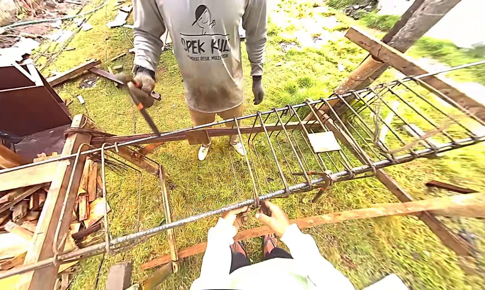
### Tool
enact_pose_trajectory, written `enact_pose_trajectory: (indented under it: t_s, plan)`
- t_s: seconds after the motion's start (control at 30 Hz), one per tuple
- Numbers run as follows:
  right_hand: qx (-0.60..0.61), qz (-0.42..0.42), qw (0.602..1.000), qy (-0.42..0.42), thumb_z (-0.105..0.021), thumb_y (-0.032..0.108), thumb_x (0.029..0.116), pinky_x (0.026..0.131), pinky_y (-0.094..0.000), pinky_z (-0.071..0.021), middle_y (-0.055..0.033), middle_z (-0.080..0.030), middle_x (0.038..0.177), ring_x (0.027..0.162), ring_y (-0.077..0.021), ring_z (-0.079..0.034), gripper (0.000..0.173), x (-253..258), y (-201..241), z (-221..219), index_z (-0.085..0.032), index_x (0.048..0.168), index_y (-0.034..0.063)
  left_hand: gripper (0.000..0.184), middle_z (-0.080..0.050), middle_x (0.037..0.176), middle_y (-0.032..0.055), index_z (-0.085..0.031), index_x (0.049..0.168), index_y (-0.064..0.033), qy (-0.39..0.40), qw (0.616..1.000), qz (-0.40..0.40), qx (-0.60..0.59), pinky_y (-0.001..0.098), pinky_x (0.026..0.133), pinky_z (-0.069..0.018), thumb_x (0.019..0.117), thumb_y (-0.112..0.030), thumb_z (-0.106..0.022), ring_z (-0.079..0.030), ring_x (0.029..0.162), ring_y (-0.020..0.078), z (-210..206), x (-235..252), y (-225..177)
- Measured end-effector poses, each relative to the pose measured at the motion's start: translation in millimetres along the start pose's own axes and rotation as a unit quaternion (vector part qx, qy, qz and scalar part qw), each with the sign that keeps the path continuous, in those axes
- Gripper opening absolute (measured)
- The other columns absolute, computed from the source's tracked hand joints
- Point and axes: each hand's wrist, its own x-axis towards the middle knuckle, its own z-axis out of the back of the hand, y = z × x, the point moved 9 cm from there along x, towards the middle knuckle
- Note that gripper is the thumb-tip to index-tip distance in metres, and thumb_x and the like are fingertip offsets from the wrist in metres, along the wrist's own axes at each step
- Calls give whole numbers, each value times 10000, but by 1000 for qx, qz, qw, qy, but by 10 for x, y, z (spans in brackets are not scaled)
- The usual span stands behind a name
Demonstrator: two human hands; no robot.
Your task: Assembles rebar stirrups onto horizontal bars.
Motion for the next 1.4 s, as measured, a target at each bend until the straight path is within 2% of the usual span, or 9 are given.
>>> enact_pose_trajectory:
  t_s: [0.13, 0.3, 0.47, 0.6, 0.73, 0.9, 1.07, 1.2, 1.4]
  plan:
    - [100, -50, 990, -90, -549, 370, 1040, 633, -313, -523, -39, -623, 856, 667, -109, -577, 436, -146, 86, -61, -618, 1271, 7, 196, -693, 727, 31, -636, 937, -45, 108, 988, -105, 13, 255, 583, -547, 912, 119, -532, -640, 604, 102, -97, 297, -163]
    - [36, -100, 983, -150, -487, 450, 1076, 640, -402, -486, -58, -565, 720, 619, -170, -528, 481, -158, 178, -27, -694, 1015, 21, 347, -729, 808, 58, -527, 1307, -19, 122, 988, -94, -8, 322, 694, -598, 972, 59, -486, -710, 712, 154, -372, 334, -176]
    - [-84, -100, 982, -138, -444, 527, 1068, 784, -517, -520, -133, -668, 846, 796, -263, -645, 563, -206, 338, 18, -718, 1049, 36, 154, -730, 796, 87, -646, 1042, -6, 100, 983, -116, -102, 344, 675, -607, 947, 66, -548, -710, 704, 177, -422, 264, -167]
    - [-116, -124, 979, -111, -396, 561, 1070, 881, -562, -516, -172, -700, 975, 940, -311, -676, 614, -218, 370, 15, -715, 1121, 39, 142, -728, 874, 80, -701, 1037, -37, 176, 970, -116, -122, 356, 717, -602, 971, -28, -576, -703, 766, 177, -403, 289, -125]
    - [-124, -127, 978, -106, -399, 577, 1062, 869, -563, -517, -161, -698, 952, 920, -306, -674, 618, -205, 385, 33, -720, 1095, 50, 214, -735, 871, 61, -752, 967, -80, 234, 962, -83, -116, 352, 729, -601, 817, -212, -828, -707, 780, 166, -494, 269, -182]
    - [-126, -137, 978, -98, -420, 595, 1052, 896, -569, -513, -167, -704, 995, 961, -316, -677, 622, -184, 357, 30, -716, 1119, 53, 296, -709, 1028, 127, -648, 1172, 34, -29, 987, -102, 118, 330, 764, -554, 1102, -167, -442, -661, 860, 178, -54, 0, -231]
    - [-121, -133, 979, -94, -429, 624, 1037, 804, -546, -522, -135, -668, 866, 840, -296, -660, 625, -176, 368, 45, -707, 1029, 65, 267, -744, 1023, 85, -742, 1141, -66, -56, 821, -167, 542, 417, 894, -571, 1033, -255, -587, -710, 930, 190, -320, -1035, -598]
    - [-132, -132, 979, -86, -409, 635, 1038, 860, -571, -523, -156, -700, 951, 927, -313, -683, 640, -187, 350, 37, -711, 1088, 72, 356, -687, 1299, 27, -710, 1320, -216, -112, 605, -274, 739, 493, 1061, -436, 1037, -347, -537, -569, 1278, 266, -863, -1092, -1096]
    - [-185, -95, 975, -79, -402, 598, 1054, 988, -557, -518, -182, -703, 1172, 1110, -334, -682, 641, -211, 377, -8, -631, 1311, 58, 335, -728, 1205, 102, -713, 1261, -100, -49, 749, -159, 641, 463, 1061, -505, 1047, -301, -551, -683, 1149, 217, -865, -450, -926]
